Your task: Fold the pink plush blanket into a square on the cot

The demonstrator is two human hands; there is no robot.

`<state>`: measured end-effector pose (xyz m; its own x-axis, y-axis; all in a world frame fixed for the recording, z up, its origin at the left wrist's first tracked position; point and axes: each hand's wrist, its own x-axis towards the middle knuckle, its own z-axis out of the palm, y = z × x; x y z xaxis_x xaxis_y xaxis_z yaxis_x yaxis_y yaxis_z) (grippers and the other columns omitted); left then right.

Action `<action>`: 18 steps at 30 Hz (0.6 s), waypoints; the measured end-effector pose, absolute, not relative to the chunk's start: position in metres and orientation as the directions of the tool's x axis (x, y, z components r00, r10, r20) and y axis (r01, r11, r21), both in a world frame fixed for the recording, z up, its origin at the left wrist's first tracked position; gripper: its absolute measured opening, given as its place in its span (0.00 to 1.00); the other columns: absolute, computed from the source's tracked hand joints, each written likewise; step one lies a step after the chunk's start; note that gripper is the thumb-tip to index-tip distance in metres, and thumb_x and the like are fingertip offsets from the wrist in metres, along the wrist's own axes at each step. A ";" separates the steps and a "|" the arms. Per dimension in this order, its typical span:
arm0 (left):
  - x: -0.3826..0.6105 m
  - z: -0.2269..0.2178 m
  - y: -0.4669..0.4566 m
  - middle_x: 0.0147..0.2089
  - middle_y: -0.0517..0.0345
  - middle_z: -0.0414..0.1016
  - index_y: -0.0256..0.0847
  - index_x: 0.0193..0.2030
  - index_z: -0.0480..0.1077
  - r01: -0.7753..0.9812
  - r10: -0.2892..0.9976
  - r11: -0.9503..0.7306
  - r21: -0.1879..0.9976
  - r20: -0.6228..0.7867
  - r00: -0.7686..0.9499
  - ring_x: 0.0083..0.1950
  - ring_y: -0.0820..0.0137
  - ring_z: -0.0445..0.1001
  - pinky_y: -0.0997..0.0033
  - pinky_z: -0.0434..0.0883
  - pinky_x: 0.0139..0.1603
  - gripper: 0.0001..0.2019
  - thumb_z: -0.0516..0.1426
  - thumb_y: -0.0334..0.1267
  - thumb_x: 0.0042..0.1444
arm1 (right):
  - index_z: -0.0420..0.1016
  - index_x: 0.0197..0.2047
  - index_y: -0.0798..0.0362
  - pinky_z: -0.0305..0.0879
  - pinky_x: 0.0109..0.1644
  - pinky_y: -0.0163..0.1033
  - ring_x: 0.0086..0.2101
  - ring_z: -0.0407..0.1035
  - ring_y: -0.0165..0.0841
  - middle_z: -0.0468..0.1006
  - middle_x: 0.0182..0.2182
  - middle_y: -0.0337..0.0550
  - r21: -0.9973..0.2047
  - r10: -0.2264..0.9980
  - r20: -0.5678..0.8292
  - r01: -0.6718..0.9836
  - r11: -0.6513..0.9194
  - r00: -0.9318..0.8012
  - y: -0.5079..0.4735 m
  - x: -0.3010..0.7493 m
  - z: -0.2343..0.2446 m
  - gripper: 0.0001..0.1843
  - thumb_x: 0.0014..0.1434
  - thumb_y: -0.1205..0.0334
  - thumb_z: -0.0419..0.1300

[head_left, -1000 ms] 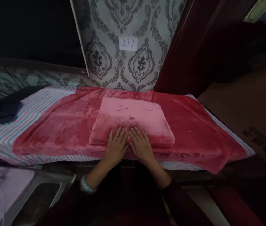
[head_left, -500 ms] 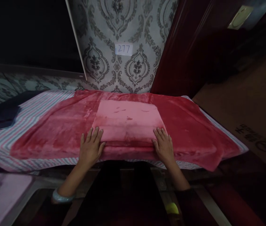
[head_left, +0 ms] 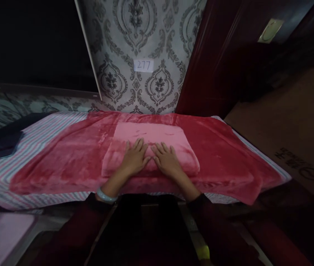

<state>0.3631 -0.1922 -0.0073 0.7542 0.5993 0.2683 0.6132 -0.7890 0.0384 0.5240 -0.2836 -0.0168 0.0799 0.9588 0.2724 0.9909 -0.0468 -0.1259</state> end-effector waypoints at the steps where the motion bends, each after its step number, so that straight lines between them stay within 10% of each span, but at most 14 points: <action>1: 0.366 -0.012 -0.190 0.76 0.35 0.52 0.35 0.73 0.59 0.619 0.608 -0.785 0.037 0.239 0.757 0.78 0.49 0.51 0.29 0.46 0.73 0.30 0.49 0.48 0.69 | 0.60 0.73 0.48 0.45 0.71 0.68 0.72 0.47 0.48 0.55 0.73 0.45 -0.124 0.963 0.258 0.991 -0.047 0.078 -0.282 0.524 -0.021 0.28 0.72 0.59 0.48; 18: 0.303 -0.026 -0.175 0.75 0.35 0.55 0.36 0.72 0.61 0.763 0.715 -0.646 -0.027 0.327 0.617 0.77 0.48 0.53 0.30 0.49 0.72 0.31 0.46 0.50 0.69 | 0.64 0.71 0.47 0.50 0.70 0.68 0.71 0.49 0.49 0.58 0.72 0.49 -0.153 0.893 0.259 0.928 -0.339 0.369 -0.318 0.600 -0.039 0.26 0.74 0.53 0.48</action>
